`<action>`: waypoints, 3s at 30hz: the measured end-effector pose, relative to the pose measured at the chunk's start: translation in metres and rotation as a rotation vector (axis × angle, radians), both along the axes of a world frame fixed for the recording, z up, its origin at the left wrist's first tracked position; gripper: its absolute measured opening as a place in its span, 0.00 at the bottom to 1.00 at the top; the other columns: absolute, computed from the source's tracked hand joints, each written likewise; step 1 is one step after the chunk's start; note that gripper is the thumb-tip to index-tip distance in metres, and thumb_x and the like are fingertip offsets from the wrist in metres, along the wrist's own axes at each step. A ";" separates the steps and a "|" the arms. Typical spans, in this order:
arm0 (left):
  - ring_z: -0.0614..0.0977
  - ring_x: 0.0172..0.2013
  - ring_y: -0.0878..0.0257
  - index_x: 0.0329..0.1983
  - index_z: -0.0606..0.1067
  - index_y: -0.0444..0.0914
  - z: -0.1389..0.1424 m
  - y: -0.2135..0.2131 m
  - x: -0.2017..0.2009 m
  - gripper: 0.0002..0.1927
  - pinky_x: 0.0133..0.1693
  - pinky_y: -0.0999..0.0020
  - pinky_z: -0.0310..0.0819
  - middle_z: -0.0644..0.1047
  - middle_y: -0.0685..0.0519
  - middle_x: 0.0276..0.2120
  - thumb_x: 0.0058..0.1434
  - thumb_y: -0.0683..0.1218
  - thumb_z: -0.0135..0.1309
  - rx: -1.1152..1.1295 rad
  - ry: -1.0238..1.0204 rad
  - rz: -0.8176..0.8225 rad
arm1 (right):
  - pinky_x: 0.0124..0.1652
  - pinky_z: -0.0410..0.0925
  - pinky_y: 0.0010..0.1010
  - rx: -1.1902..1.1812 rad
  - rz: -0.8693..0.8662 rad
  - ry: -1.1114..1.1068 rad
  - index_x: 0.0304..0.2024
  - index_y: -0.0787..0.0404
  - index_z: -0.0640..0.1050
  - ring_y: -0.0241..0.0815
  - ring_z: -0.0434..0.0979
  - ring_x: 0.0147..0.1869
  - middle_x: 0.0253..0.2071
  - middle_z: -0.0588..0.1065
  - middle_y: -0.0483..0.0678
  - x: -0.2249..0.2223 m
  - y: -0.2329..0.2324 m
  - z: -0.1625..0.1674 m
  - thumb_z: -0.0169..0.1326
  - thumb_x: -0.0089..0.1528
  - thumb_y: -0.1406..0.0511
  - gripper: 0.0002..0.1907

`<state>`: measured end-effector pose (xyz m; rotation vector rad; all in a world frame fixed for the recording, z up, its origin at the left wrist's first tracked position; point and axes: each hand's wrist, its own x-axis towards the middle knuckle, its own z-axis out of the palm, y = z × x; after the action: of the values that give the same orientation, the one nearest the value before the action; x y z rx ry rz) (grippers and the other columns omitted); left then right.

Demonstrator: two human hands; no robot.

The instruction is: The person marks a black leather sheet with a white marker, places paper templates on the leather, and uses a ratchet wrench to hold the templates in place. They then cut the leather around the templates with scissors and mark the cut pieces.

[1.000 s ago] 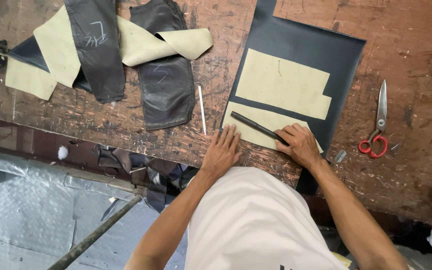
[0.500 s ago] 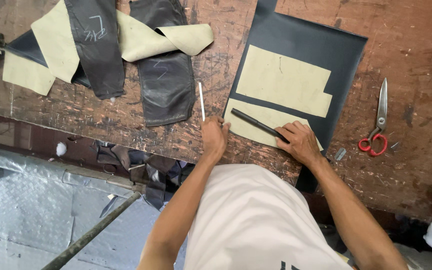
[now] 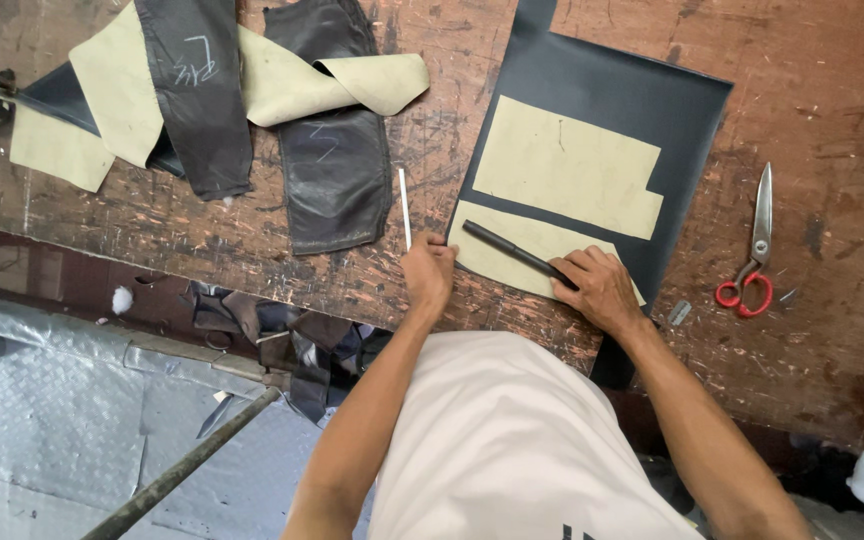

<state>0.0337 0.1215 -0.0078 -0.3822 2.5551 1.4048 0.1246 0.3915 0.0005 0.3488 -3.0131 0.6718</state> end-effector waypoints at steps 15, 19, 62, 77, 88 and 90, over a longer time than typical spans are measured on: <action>0.84 0.29 0.59 0.41 0.75 0.32 -0.014 -0.001 -0.001 0.14 0.37 0.65 0.77 0.82 0.47 0.27 0.56 0.41 0.65 0.015 0.007 0.090 | 0.41 0.70 0.33 0.014 -0.004 0.018 0.44 0.58 0.84 0.39 0.74 0.41 0.36 0.78 0.42 -0.002 -0.004 0.001 0.64 0.58 0.60 0.14; 0.84 0.30 0.60 0.43 0.75 0.33 -0.015 -0.002 -0.002 0.13 0.36 0.65 0.79 0.82 0.50 0.28 0.57 0.41 0.63 0.048 -0.043 0.082 | 0.40 0.71 0.31 -0.025 -0.006 0.008 0.44 0.58 0.84 0.38 0.74 0.40 0.37 0.79 0.43 -0.003 -0.004 -0.006 0.64 0.59 0.59 0.14; 0.83 0.29 0.56 0.45 0.74 0.32 -0.005 0.002 -0.001 0.17 0.35 0.61 0.77 0.81 0.46 0.27 0.57 0.42 0.65 0.031 0.020 0.157 | 0.42 0.73 0.31 0.002 -0.007 0.062 0.44 0.58 0.84 0.37 0.75 0.42 0.39 0.80 0.43 -0.004 0.003 -0.014 0.61 0.61 0.58 0.13; 0.84 0.30 0.55 0.45 0.73 0.33 -0.004 0.002 -0.002 0.17 0.37 0.60 0.77 0.82 0.46 0.27 0.57 0.42 0.65 0.039 0.019 0.161 | 0.44 0.70 0.32 0.038 0.025 0.011 0.46 0.55 0.84 0.36 0.73 0.44 0.41 0.80 0.43 -0.006 0.012 -0.035 0.62 0.61 0.56 0.15; 0.83 0.30 0.55 0.45 0.72 0.33 -0.003 0.000 -0.001 0.17 0.37 0.59 0.75 0.80 0.47 0.26 0.57 0.42 0.65 0.051 0.057 0.137 | 0.45 0.69 0.33 0.034 0.011 -0.016 0.47 0.54 0.84 0.37 0.73 0.44 0.41 0.79 0.42 -0.008 0.006 -0.017 0.63 0.60 0.56 0.15; 0.79 0.29 0.55 0.43 0.72 0.32 -0.002 -0.001 0.000 0.16 0.36 0.59 0.74 0.76 0.48 0.26 0.57 0.42 0.65 0.016 0.152 0.084 | 0.43 0.68 0.34 0.049 -0.003 -0.045 0.47 0.54 0.85 0.38 0.73 0.44 0.41 0.78 0.43 -0.009 0.005 -0.001 0.64 0.59 0.56 0.16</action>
<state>0.0333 0.1207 -0.0094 -0.3983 2.6744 1.5390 0.1160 0.3966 -0.0003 0.3351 -3.0762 0.6153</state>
